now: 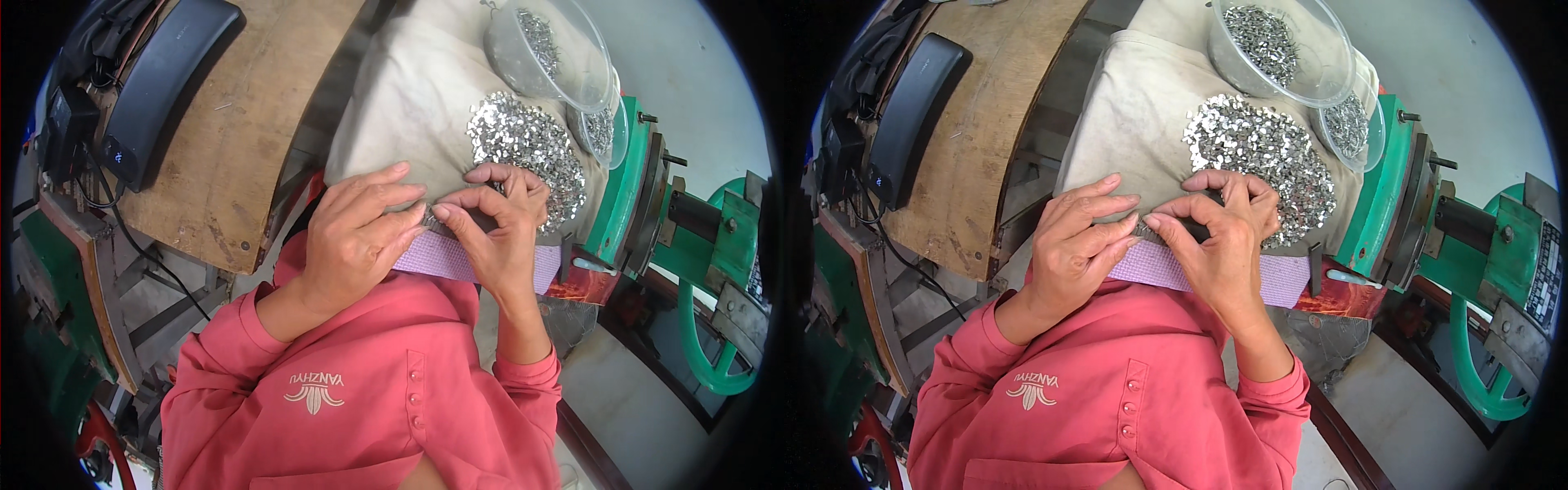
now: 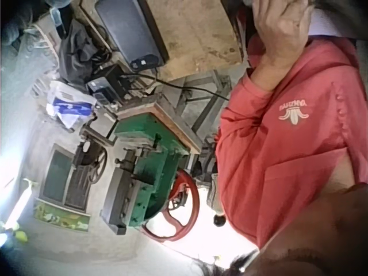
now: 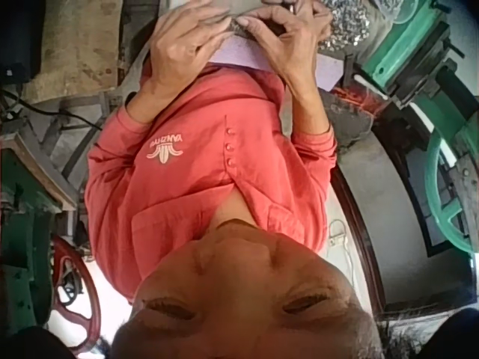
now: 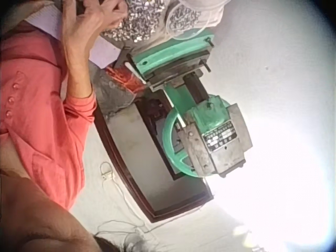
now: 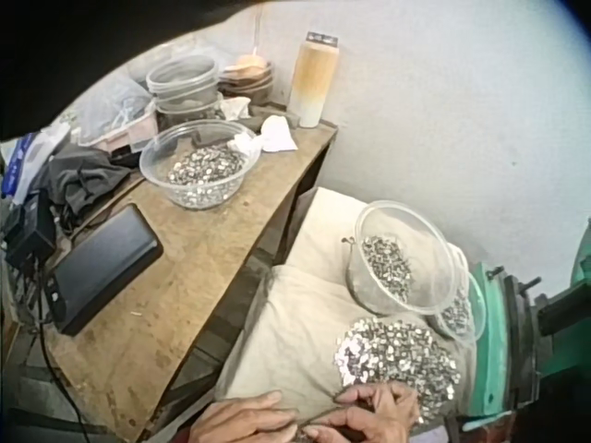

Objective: The person sits at a workbench and repeatedly picks up small metal pins from a pile, placing them one by one into the slots of a purple plastic strip. The person uses both hands to manipulate the pins and the strip, occasionally adjusting the strip's position on the table.

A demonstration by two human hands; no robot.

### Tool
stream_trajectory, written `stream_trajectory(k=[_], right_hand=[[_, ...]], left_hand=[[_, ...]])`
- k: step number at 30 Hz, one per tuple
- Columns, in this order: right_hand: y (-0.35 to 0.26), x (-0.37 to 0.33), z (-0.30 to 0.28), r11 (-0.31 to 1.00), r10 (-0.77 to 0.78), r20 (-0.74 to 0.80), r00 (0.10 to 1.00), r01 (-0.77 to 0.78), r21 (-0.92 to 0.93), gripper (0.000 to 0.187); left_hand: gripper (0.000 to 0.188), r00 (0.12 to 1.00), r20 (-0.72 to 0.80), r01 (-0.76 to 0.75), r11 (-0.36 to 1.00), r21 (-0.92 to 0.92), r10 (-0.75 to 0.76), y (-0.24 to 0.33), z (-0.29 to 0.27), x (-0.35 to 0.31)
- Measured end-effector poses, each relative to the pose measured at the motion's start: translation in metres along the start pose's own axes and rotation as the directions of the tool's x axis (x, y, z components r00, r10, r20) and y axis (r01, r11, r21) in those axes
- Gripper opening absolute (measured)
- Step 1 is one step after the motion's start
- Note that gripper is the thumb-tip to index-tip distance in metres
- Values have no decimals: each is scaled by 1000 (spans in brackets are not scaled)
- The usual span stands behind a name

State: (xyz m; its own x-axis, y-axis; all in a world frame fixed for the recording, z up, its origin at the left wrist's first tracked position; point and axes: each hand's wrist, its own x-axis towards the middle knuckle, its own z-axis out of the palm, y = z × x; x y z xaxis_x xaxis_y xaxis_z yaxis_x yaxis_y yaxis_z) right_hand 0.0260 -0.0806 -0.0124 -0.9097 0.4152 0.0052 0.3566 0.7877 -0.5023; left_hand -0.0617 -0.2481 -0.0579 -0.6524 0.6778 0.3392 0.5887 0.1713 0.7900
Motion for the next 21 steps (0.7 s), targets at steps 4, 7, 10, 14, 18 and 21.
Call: stream_trajectory(k=[4,7,10,14,18,21], right_hand=[[7,-3,-2,998,15,24,1000,-17,54,15],[9,-4,-4,998,0,24,1000,-2,64,15],[5,-3,-4,999,8,18,1000,-8,41,14],[7,-5,-6,1000,10,15,1000,-11,19,14],[13,-10,-11,999,47,39,998,-46,-18,16],[12,-7,-12,999,40,46,998,-41,19,17]], left_hand=[[22,999,-21,-28,1000,9,28,0,0,2],[22,999,-18,-29,999,16,29,1,-1,2],[22,999,-20,-29,999,14,29,0,0,2],[24,1000,-8,-9,1000,0,9,0,0,0],[25,1000,1,-8,1000,-5,8,-1,0,-1],[25,1000,1,-6,1000,-3,6,-1,0,0]])
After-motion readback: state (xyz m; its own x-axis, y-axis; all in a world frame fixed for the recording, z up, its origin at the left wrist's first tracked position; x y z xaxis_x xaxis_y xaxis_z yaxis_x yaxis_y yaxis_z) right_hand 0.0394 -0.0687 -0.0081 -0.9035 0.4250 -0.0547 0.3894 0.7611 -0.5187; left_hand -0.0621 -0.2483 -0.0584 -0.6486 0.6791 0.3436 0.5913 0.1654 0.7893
